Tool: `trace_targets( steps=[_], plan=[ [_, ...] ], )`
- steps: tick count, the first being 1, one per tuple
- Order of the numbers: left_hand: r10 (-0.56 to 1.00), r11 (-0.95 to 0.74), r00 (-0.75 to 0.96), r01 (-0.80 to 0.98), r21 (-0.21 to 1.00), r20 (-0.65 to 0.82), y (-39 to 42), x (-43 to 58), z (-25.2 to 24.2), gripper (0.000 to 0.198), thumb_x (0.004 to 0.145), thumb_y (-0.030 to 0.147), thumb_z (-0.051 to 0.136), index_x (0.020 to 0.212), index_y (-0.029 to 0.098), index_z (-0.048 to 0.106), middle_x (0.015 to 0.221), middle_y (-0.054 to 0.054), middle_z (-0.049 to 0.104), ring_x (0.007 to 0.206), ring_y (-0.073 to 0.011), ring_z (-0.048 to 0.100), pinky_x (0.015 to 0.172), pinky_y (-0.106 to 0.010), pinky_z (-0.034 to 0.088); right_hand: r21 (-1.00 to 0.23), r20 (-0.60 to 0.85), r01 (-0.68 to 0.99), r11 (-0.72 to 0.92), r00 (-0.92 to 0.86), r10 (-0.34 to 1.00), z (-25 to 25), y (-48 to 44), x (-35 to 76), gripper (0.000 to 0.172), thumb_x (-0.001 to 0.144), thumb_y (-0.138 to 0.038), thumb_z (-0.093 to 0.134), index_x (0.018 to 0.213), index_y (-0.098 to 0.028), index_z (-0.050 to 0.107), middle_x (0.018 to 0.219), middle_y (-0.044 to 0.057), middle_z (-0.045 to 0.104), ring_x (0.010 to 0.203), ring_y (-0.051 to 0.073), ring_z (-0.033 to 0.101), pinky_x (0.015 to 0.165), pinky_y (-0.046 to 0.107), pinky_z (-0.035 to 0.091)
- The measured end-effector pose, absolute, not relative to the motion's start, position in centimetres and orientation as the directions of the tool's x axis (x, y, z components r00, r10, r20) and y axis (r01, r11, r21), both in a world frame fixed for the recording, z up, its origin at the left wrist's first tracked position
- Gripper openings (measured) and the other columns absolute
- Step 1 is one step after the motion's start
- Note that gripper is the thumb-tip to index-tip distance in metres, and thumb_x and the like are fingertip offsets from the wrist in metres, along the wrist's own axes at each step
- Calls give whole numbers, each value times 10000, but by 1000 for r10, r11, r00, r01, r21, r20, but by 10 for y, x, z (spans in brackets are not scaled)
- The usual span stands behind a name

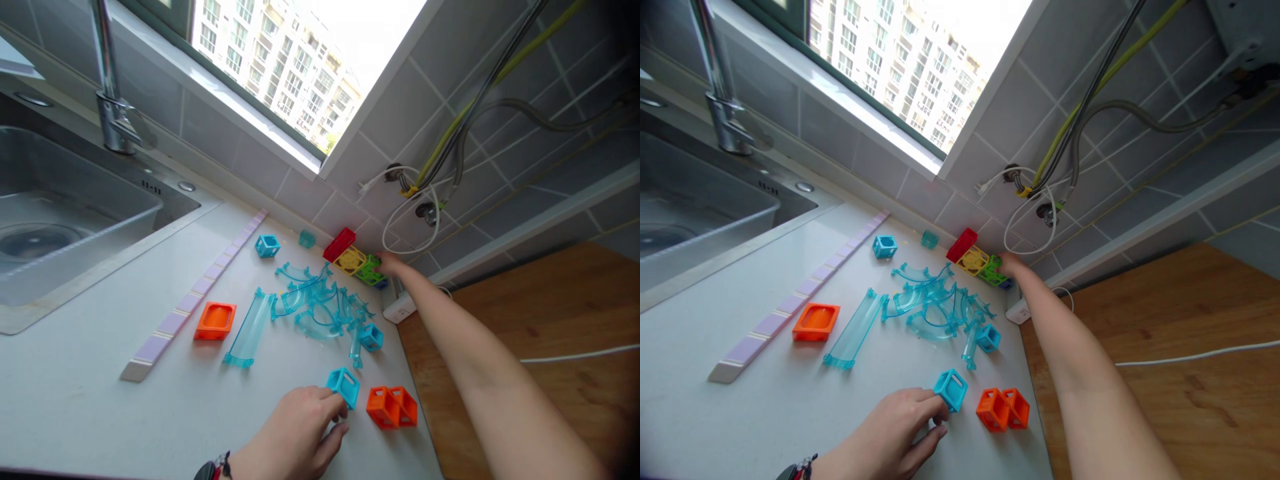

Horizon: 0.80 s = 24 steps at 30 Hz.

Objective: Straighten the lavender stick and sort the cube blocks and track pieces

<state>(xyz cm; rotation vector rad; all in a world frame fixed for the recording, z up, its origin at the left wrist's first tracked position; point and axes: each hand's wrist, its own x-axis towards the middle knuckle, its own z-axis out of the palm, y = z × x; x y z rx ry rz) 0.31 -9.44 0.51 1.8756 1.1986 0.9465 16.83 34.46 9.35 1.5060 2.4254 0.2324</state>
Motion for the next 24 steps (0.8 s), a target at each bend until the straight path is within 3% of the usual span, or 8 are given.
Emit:
trace_targets(
  steps=[5,10,24],
  plan=[
    [930,-318,311,413,853,196,-94,2,7,99,944,232,540,998,242,623,988,-33,731,879,-211,695,806,-293,536,288,-228,837,465,-412,882,80,351,156,340,971,-330,667,1274,-179,634,1294,104,659,1133,252,661,981,472,545],
    [925,-334,324,442,833,199,-92,4,4,82,931,255,558,970,237,629,960,-37,736,836,-213,695,765,-298,541,268,-235,825,497,-444,865,75,357,150,493,857,-191,748,1339,-207,650,1288,123,712,1226,298,647,1020,362,506],
    [923,-343,332,472,812,196,-92,4,4,72,947,260,546,977,241,609,992,-35,737,843,-218,693,760,-315,530,255,-139,835,487,-467,873,71,348,152,579,896,-249,719,1454,-239,568,1347,149,657,1209,316,647,1015,356,491]
  ],
)
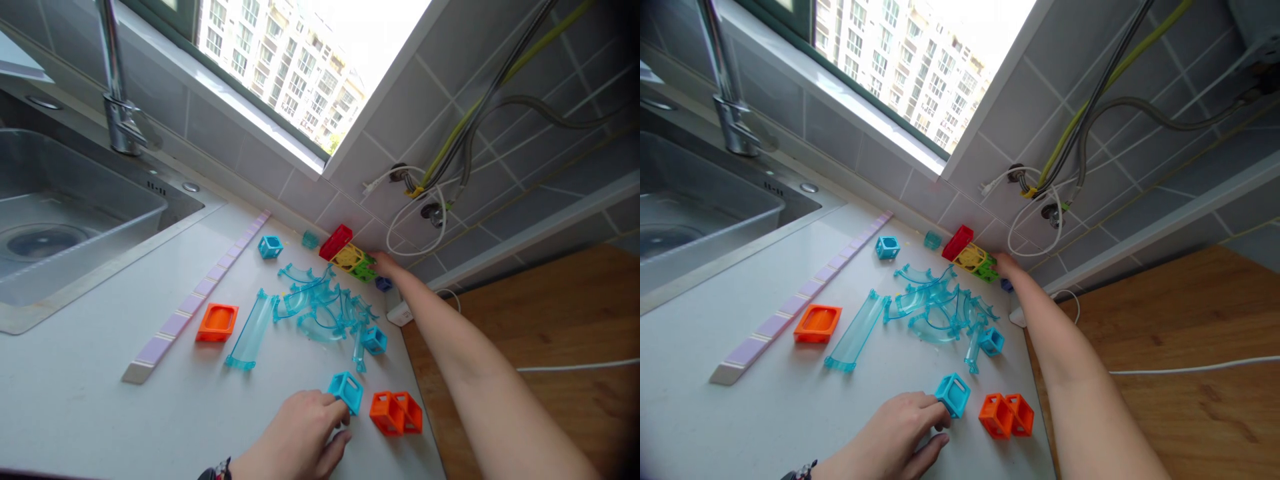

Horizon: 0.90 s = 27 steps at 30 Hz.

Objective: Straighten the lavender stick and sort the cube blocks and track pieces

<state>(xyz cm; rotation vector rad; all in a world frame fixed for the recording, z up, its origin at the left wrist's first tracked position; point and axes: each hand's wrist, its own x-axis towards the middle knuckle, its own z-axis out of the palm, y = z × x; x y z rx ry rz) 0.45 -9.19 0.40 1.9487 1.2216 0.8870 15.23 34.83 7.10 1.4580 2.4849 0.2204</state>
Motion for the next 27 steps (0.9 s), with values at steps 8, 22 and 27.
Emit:
trace_targets(
  steps=[8,22,27],
  plan=[
    [926,-340,319,477,810,200,-94,6,2,85,940,276,554,972,246,626,972,-34,739,860,-224,699,770,-312,536,266,19,869,418,-438,899,61,317,150,503,980,-271,568,1481,-268,524,1346,162,594,1235,329,590,1008,383,472],
    [921,-367,298,450,814,251,-94,2,6,93,933,227,556,967,232,643,934,-25,729,839,-193,689,752,-261,516,-89,404,846,526,-452,795,64,135,168,590,941,-354,541,1502,-214,427,1464,167,495,1384,322,460,1144,496,397],
    [922,-363,291,408,838,257,-94,1,11,134,939,233,549,986,226,674,948,-28,734,843,-181,686,764,-256,516,-296,483,755,584,-410,774,49,-10,219,449,945,-315,531,1382,-414,533,1433,93,546,1394,336,467,1119,625,411]
  ],
)
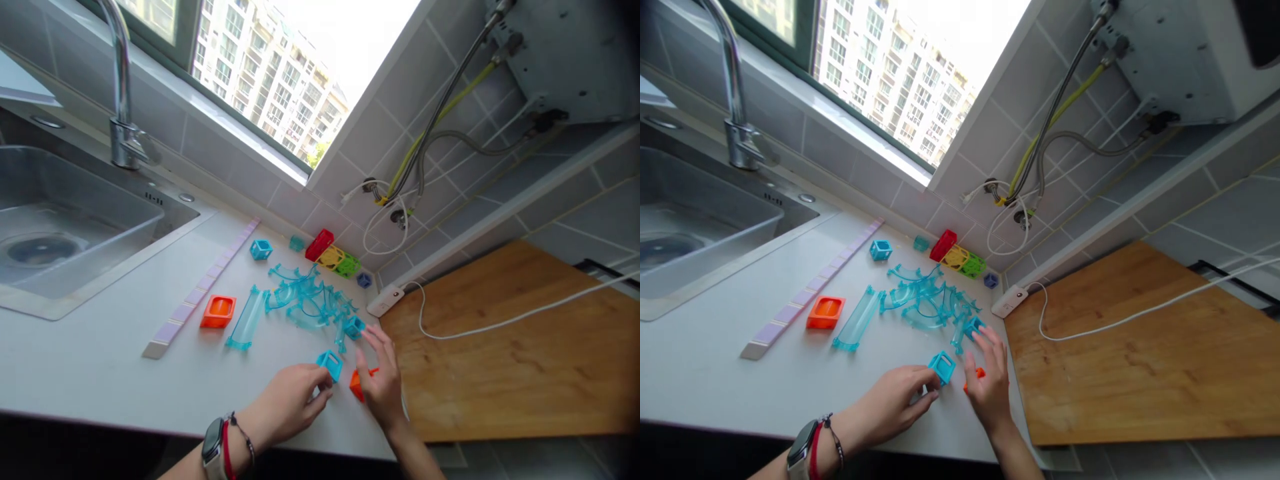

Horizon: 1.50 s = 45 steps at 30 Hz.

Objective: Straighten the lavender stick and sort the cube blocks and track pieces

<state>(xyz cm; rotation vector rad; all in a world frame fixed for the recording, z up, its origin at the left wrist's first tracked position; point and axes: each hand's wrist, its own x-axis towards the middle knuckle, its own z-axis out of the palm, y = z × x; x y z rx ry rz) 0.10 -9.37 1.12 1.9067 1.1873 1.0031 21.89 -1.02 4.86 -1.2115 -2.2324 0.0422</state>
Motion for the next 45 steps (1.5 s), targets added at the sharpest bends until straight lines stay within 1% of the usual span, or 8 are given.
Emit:
trace_targets(
  steps=[3,7,14,20,26,34,39,45],
  plan=[
    [919,-351,302,331,876,254,-95,-1,23,166,958,269,548,1014,222,697,957,-27,744,842,-170,685,779,-255,529,-434,524,720,542,-288,802,15,-76,246,341,937,-316,547,1236,-463,616,1295,82,637,1282,344,567,1078,630,444],
    [911,-391,273,341,855,308,-100,-8,39,193,985,314,528,1008,218,693,947,-26,738,855,-171,677,789,-267,527,-644,335,698,312,-108,936,-21,-122,259,235,953,-413,482,1031,-424,704,1082,82,716,1082,340,671,942,568,543],
    [894,-416,104,555,720,436,-101,-39,52,177,1007,300,512,1065,222,659,1065,-52,719,1035,-230,653,921,-361,516,-795,91,578,186,-189,978,-14,-111,239,293,924,-508,550,1015,-309,745,828,74,727,758,304,696,722,444,577],
    [786,-243,-201,770,590,585,-93,-97,58,266,974,276,560,1232,223,601,1277,-94,639,1268,-293,539,1108,-470,415,-559,140,766,319,-292,946,-21,-101,213,284,935,-446,513,949,-326,771,507,-13,513,479,227,548,541,346,431],
    [960,32,-138,919,393,245,-98,-159,49,736,805,219,716,1486,172,441,1325,-169,629,1242,-362,572,1026,-500,480,-453,307,822,346,-220,926,-33,-106,206,326,959,-378,479,967,-221,764,499,-21,508,458,176,530,519,281,358],
    [959,191,-253,912,364,130,-101,-167,53,596,919,255,591,1498,280,448,1546,-105,500,1511,-406,278,1138,-761,224,-434,359,821,372,-221,907,-32,-109,204,290,952,-325,502,964,-200,763,513,-22,582,457,155,556,530,260,359],
    [925,354,-376,902,247,47,-97,-171,43,657,890,348,666,1513,266,474,1688,-133,227,1524,-537,-2,1087,-843,130,-435,363,814,384,-232,903,-33,-110,205,282,950,-323,501,959,-204,757,529,-20,610,468,155,584,536,254,371],
    [915,379,-401,887,265,34,-92,-176,31,420,927,335,586,1338,266,638,1678,-149,235,1522,-545,-4,1090,-838,102,-451,362,807,380,-224,905,-35,-109,206,284,962,-324,497,978,-206,755,535,-23,616,467,149,587,545,256,367]
  ],
)
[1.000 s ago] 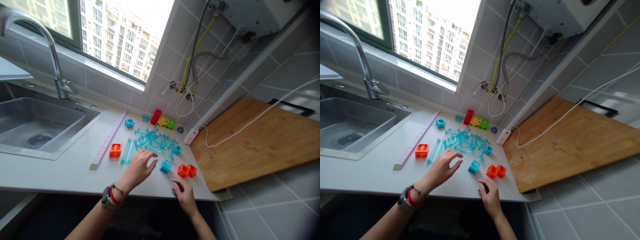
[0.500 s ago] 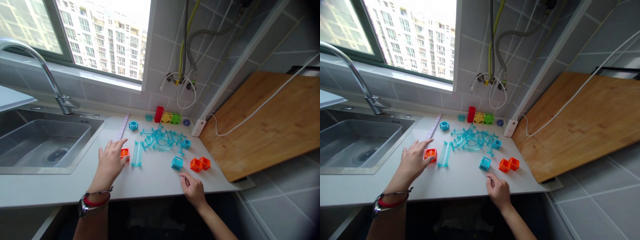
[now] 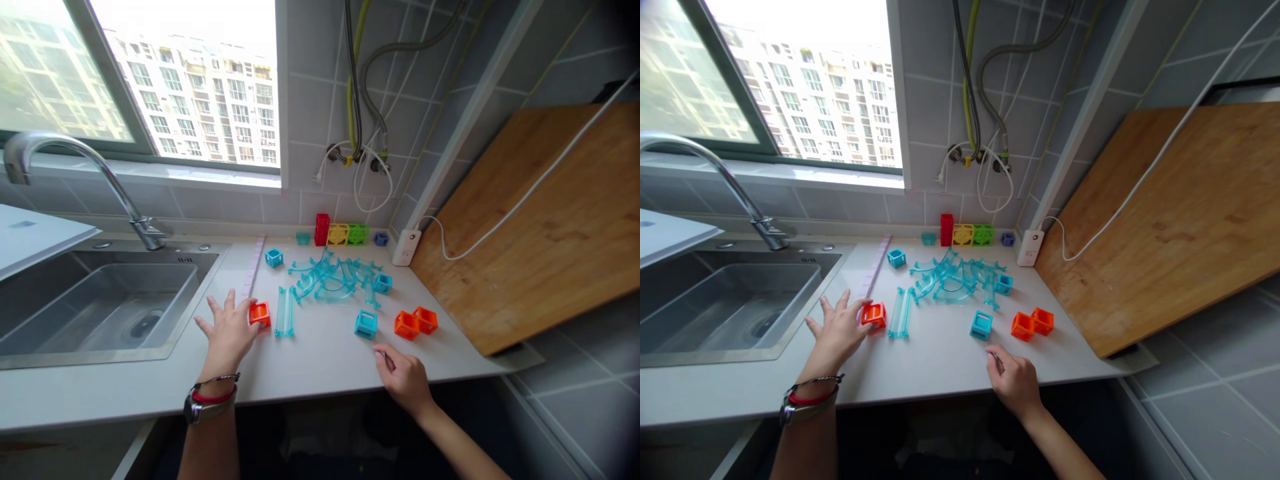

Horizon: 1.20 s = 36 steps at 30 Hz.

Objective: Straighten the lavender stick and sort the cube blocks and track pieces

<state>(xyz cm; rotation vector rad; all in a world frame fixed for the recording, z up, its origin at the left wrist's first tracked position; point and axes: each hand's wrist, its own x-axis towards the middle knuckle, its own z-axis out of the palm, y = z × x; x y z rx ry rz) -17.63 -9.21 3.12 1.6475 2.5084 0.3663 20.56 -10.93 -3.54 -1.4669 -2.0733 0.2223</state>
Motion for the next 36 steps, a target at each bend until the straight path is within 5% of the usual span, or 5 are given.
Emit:
trace_targets(
  steps=[8,14,24,36],
  plan=[
    [889,279,-411,838,469,205,-94,-163,53,395,864,406,657,1200,209,595,1600,-168,388,1527,-522,77,1105,-815,164,-457,363,803,383,-225,904,-37,-110,205,267,965,-319,508,986,-207,750,537,-27,613,479,155,594,554,266,361],
    [945,-137,-106,730,669,309,-98,-140,67,319,860,383,677,1110,237,544,1280,-100,669,1161,-305,649,994,-457,499,-454,363,804,384,-226,904,-39,-109,206,260,963,-312,510,986,-209,748,548,-30,614,483,152,591,564,269,363],
    [972,-226,219,757,614,88,-101,-79,60,238,888,385,671,1045,232,580,1043,-54,690,929,-257,666,762,-348,494,-454,363,809,373,-215,907,-35,-110,204,249,952,-304,518,975,-211,748,549,-33,621,473,141,584,554,260,362],
    [946,-310,308,766,563,101,-95,-61,31,345,865,393,734,1136,197,650,1131,-112,686,1110,-300,627,954,-408,501,-460,349,806,372,-221,911,-34,-110,204,254,960,-300,514,990,-212,750,565,-19,641,489,154,601,563,265,370]
  ],
)
